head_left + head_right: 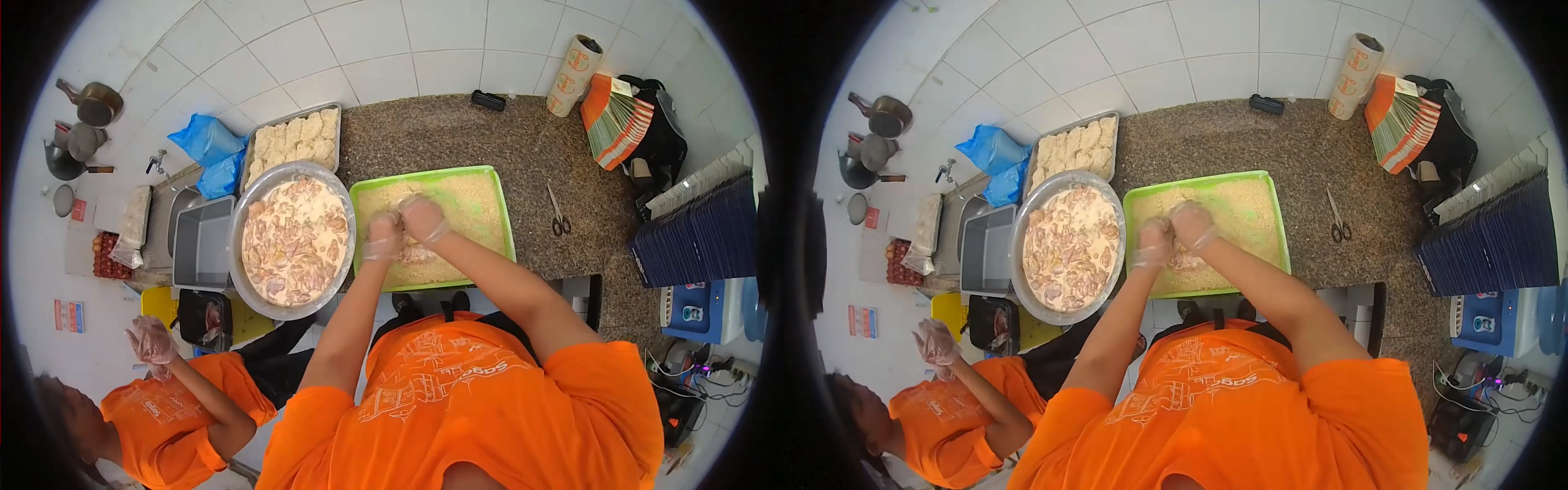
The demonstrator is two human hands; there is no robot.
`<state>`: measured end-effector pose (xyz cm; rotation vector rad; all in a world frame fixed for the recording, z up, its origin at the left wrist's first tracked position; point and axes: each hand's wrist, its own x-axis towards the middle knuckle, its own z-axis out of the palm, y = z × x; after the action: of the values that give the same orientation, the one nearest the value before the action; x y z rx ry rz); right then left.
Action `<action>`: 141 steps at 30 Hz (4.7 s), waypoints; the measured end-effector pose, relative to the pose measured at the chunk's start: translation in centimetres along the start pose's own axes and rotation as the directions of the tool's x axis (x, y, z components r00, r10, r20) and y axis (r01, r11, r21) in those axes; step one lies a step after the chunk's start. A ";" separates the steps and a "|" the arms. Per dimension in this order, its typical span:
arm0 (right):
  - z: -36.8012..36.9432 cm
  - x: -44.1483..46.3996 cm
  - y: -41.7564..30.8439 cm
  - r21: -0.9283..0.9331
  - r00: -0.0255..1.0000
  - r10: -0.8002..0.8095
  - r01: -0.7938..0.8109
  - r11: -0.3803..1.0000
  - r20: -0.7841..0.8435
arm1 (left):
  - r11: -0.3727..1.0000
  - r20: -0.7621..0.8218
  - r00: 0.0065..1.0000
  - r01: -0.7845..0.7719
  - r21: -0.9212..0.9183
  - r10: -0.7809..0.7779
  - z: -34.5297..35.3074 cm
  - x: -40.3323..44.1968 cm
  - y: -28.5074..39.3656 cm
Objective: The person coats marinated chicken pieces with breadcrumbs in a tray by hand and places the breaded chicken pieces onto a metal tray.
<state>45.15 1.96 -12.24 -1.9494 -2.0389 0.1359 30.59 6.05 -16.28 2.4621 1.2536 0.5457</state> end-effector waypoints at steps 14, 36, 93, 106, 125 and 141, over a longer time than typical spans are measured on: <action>2.4 2.6 5.6 0.110 0.989 0.138 -0.142 0.984 0.045 | 0.965 -0.121 0.973 -0.172 0.196 0.198 0.4 -0.7 1.0; -7.0 -7.6 8.2 0.150 0.964 0.137 -0.174 0.973 0.229 | 0.999 -0.075 0.997 -0.030 -0.023 0.028 -5.2 -4.0 3.8; -3.7 -13.5 7.4 0.468 0.900 0.352 -0.435 0.769 0.257 | 0.852 0.020 0.960 0.237 0.466 -0.278 2.2 -1.3 6.7; 8.4 -4.6 4.2 0.314 0.862 0.065 -0.253 0.915 0.503 | 0.843 -0.140 0.884 0.362 -0.398 -0.445 -3.5 -5.0 5.2; -9.6 6.0 6.3 0.759 0.801 -0.134 -0.596 -0.263 0.583 | 0.551 0.009 0.878 0.308 -0.776 -0.478 -15.0 -10.8 3.0; -1.7 37.3 -6.9 0.589 0.574 -0.381 -0.230 0.775 0.725 | 0.227 0.173 0.757 0.393 -0.891 -0.631 -23.8 -12.4 -8.3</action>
<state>38.28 38.01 -2.68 -1.3964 -2.0778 1.7927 6.88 3.22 -1.56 0.9691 1.2619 0.9840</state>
